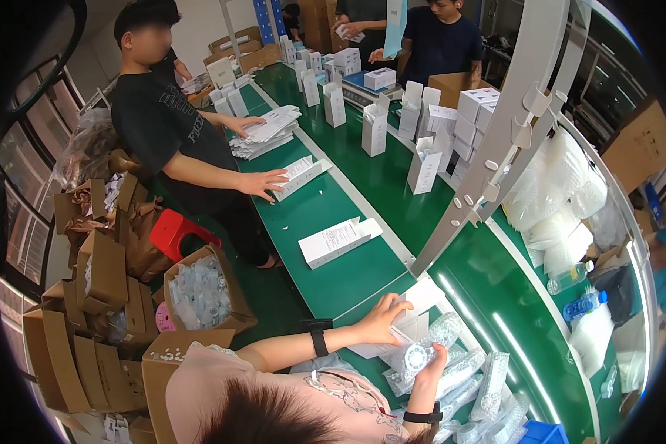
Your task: The person packages items by hand, placing a bubble-wrapped device and a small white box into a larger white box. The person then closes the box, sets it aside, and gathers more bubble-wrapped devices from the table.
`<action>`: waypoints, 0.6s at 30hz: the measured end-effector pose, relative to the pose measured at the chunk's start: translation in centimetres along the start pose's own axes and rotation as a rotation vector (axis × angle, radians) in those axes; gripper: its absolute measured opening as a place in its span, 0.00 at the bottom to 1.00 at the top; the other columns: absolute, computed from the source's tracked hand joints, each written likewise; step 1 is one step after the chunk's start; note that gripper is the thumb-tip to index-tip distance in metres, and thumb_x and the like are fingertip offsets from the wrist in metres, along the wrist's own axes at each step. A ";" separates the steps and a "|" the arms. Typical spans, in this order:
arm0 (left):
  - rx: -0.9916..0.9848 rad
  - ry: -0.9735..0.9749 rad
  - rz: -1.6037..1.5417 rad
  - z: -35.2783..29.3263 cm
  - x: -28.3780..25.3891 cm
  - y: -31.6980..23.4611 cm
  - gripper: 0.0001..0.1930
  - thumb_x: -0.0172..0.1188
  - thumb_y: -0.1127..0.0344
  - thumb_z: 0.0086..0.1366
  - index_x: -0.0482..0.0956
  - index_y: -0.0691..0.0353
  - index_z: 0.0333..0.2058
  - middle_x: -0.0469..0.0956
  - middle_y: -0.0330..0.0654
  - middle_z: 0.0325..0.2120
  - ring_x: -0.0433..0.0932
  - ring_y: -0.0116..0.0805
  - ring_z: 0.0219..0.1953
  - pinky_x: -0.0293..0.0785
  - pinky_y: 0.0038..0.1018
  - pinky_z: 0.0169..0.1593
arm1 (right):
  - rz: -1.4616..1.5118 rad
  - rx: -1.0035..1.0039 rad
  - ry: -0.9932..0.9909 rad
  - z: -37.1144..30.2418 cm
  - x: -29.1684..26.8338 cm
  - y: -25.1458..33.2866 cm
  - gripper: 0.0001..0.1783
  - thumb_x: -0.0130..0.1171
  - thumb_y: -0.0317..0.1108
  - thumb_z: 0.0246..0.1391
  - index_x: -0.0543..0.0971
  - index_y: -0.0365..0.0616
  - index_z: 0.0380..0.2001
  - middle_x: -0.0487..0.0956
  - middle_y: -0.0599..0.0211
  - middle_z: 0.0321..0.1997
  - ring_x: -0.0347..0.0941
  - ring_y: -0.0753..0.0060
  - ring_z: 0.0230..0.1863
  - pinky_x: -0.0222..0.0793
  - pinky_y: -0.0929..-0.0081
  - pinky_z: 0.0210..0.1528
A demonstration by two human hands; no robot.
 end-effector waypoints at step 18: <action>-0.036 0.043 -0.021 -1.1 0.5 -0.2 0.43 0.71 0.64 0.29 0.58 0.50 0.48 0.55 0.50 0.42 0.56 0.52 0.49 0.57 0.38 0.51 | -0.031 -0.081 -0.033 -1.6 0.1 -0.8 0.13 0.52 0.35 0.35 0.72 0.41 0.28 0.74 0.63 0.30 0.71 0.61 0.32 0.69 0.68 0.38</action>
Point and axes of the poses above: each hand's wrist, its own z-axis towards the middle knuckle, its own x-axis out of the palm, y = z × x, the point moved 3 cm from there along z, towards the middle knuckle
